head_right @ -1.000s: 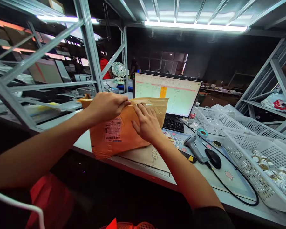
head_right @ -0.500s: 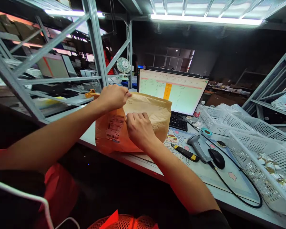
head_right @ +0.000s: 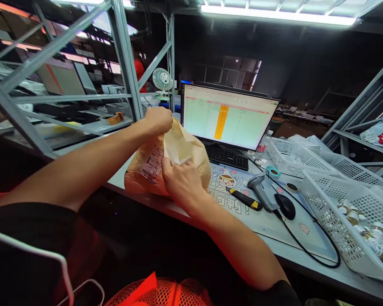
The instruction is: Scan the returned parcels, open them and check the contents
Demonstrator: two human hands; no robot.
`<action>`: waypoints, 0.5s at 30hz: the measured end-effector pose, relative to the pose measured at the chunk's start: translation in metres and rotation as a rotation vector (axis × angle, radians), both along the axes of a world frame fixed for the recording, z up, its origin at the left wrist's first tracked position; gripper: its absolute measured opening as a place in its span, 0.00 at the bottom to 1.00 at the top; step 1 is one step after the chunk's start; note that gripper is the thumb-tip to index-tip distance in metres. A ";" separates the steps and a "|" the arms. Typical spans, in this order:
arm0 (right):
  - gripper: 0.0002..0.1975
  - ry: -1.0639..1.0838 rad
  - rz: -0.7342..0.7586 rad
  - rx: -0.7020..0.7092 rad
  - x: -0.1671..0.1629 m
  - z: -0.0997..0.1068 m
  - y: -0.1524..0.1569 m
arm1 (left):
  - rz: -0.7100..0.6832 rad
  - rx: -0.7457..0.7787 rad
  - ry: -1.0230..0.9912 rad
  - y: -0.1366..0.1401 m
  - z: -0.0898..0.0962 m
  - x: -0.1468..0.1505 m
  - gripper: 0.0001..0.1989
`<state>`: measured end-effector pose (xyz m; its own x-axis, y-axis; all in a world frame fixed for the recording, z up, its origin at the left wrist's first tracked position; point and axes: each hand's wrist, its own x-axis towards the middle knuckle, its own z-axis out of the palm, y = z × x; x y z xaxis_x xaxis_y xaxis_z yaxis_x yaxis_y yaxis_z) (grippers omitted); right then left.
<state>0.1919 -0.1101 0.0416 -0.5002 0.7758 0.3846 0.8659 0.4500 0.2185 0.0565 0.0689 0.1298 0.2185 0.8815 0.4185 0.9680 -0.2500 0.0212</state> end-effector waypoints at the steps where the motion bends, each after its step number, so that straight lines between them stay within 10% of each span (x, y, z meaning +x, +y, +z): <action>1: 0.14 -0.004 0.016 -0.009 0.000 0.000 -0.004 | 0.007 0.010 -0.003 0.004 0.000 0.000 0.19; 8: 0.11 0.049 0.078 0.122 0.022 -0.017 -0.013 | -0.036 0.069 0.082 0.006 -0.005 0.008 0.18; 12: 0.09 0.130 0.140 0.275 0.043 -0.031 -0.014 | -0.327 0.302 0.084 -0.053 -0.002 0.011 0.20; 15: 0.08 0.230 0.184 0.364 0.048 -0.040 -0.015 | -0.540 0.069 0.224 -0.101 0.004 0.017 0.20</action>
<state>0.2398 -0.1252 0.0015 -0.4865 0.4764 0.7323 0.8235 0.5302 0.2021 0.0734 -0.0316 0.1338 0.7185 0.5934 0.3628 0.6825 -0.7021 -0.2032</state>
